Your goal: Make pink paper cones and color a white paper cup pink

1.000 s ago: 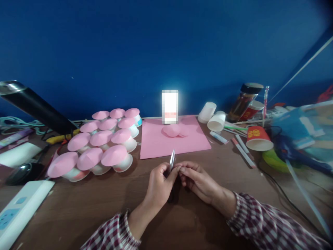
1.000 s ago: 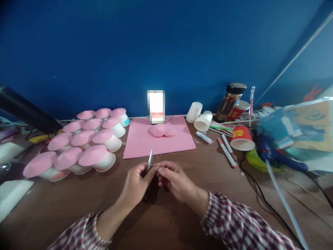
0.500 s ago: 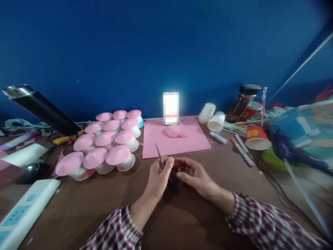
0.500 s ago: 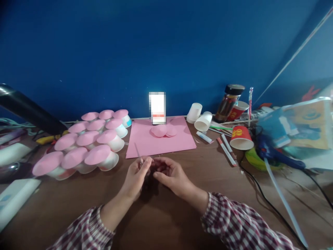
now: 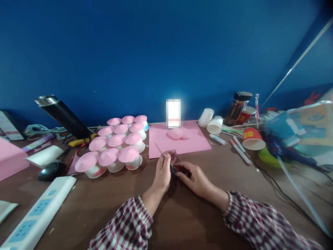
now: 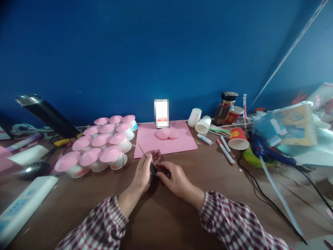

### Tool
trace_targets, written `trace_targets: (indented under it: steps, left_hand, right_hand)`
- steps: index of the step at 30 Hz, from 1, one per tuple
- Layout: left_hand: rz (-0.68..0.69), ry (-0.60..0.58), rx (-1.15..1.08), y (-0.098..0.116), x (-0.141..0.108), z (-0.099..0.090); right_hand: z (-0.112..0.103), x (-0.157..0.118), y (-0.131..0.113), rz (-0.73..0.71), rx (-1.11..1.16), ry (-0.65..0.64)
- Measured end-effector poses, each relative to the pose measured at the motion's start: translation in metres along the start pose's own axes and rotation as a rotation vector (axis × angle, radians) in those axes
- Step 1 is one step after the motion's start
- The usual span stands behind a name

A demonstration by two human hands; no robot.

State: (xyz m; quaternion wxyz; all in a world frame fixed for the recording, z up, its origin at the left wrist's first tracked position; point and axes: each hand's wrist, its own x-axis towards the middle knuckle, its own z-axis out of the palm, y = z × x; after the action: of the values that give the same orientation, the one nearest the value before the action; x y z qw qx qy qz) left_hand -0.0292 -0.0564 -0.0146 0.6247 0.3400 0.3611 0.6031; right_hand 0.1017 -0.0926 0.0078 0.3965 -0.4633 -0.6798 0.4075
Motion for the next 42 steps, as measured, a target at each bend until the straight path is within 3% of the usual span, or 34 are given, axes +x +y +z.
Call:
trace_targets:
  steps: [4,8,11,14,17,20,23,26,30,37,42]
  left_hand:
    - [0.071,-0.091,0.079,0.000,-0.004,-0.001]
    - [0.098,-0.247,0.325,0.007,-0.009,0.000]
    - [0.103,-0.297,0.463,0.013,-0.012,-0.002]
    - [0.201,-0.256,0.561,0.017,-0.014,-0.005]
    - [0.281,-0.114,0.672,0.019,-0.013,-0.006]
    - [0.297,-0.035,0.765,0.020,-0.011,-0.006]
    - [0.300,-0.067,0.796,0.018,-0.009,-0.005]
    - [0.308,-0.101,0.801,0.016,-0.008,-0.005]
    - [0.253,-0.110,0.758,0.016,-0.008,-0.004]
    - [0.231,-0.124,0.767,0.015,-0.007,-0.006]
    - [0.250,-0.141,0.800,0.015,-0.006,-0.006]
  right_hand:
    - [0.000,0.001,0.003,0.023,-0.011,-0.044]
    - [-0.001,0.002,0.006,0.041,-0.047,-0.106]
    - [-0.004,0.001,0.006,0.038,-0.032,-0.109]
    - [-0.015,0.004,0.010,0.064,-0.004,-0.082]
    - [-0.036,0.010,0.014,0.083,-0.094,-0.006]
    - [-0.065,0.015,0.014,0.095,-0.374,0.037]
    - [-0.090,0.011,0.009,0.145,-0.726,0.049]
    - [-0.104,0.002,0.007,0.246,-0.937,0.077]
    - [-0.111,-0.008,0.013,0.345,-1.076,0.118]
    - [-0.110,-0.006,0.018,0.263,-1.089,0.143]
    - [-0.107,-0.006,0.015,0.297,-1.166,0.180]
